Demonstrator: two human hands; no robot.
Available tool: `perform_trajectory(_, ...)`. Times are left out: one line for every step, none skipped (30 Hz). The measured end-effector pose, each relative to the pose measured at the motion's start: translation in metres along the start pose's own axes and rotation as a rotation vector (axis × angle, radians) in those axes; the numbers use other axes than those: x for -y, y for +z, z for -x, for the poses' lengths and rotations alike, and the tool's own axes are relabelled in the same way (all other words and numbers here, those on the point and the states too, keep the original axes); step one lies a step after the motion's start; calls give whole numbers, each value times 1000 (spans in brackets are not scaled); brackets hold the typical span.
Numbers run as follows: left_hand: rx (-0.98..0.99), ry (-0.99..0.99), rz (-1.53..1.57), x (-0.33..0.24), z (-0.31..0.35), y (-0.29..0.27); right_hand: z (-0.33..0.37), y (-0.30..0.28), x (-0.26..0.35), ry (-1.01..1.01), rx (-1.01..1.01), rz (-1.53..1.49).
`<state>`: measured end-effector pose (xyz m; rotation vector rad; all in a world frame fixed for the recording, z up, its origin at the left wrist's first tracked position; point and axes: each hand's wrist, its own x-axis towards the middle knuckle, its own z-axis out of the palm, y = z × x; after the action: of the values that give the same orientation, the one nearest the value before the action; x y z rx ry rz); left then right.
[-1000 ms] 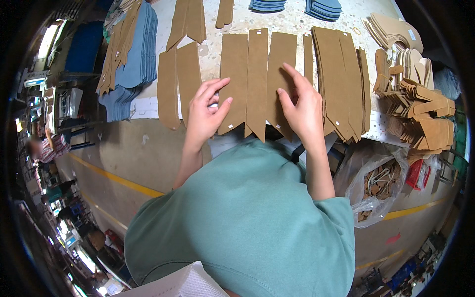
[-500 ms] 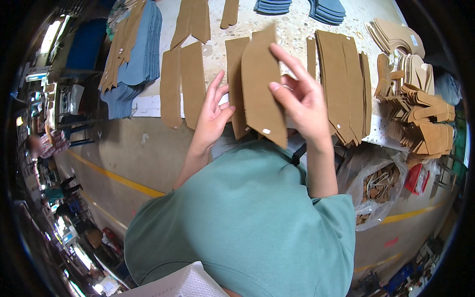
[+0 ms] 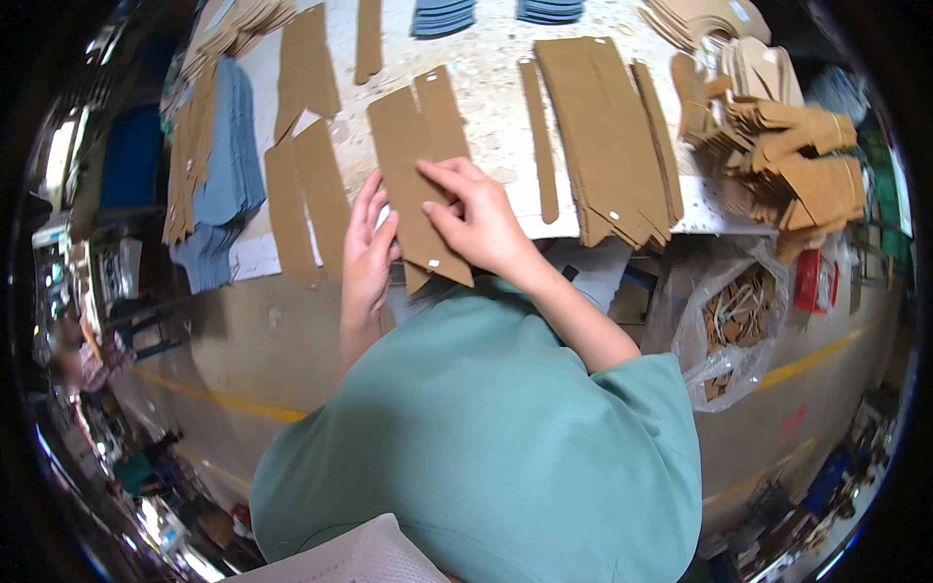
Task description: The person arranges brown cardboard pieces on a table, aligns them, and inserts small white fasteners into pre-cut slots. The person stacks the assembled units and continues the process with additional pieces.
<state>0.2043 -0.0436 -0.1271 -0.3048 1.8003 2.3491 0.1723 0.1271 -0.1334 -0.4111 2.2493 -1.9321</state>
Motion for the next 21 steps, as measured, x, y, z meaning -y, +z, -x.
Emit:
perform_trajectory(3,20,1,0,2,1,-1,1,2,20,-7,20)
perform_trajectory(-1,23,-13,0,2,1,-1,2,4,0,-25,4)
perform_trajectory(-2,32,-15,0,2,2,-1,0,6,12,-25,58)
perform_trajectory(-1,41,-9,-1,2,2,-2,-1,8,-6,-32,96)
perform_trajectory(-7,57,-9,-1,3,3,-1,0,11,-35,-107,211)
perform_trajectory(-19,64,-8,-3,4,3,-3,1,13,-64,-183,264)
perform_trajectory(-23,77,3,-4,4,3,-4,0,16,-58,-182,271)
perform_trajectory(-52,63,5,-6,5,3,-6,-1,19,-7,-170,281)
perform_trajectory(-53,71,8,-7,6,3,-8,-2,22,-59,-126,251)
perform_trajectory(-35,95,14,-7,8,4,-9,-4,25,-66,-72,223)
perform_trajectory(-38,97,15,-7,10,5,-10,-5,29,-73,-18,195)
perform_trajectory(-41,95,16,-7,11,6,-13,-7,34,-142,-30,228)
perform_trajectory(-20,94,27,-6,11,5,-17,-9,38,-205,-40,261)
perform_trajectory(0,93,39,-5,10,5,-20,-13,43,-193,-19,316)
perform_trajectory(7,93,53,-5,8,5,-21,-22,47,-253,-12,313)
perform_trajectory(0,86,31,-4,7,4,-22,-32,51,-290,-10,322)
perform_trajectory(-20,78,10,-3,5,3,-24,-42,56,-322,-5,332)
perform_trajectory(-41,71,-10,-3,4,2,-22,-54,59,-358,0,347)
perform_trajectory(-8,49,-76,-4,3,0,-18,-66,61,-419,-68,382)
perform_trajectory(23,28,-142,-6,3,-3,-13,-81,62,-420,-73,403)
perform_trajectory(54,5,-207,-8,4,-5,-8,-94,60,-362,-127,389)
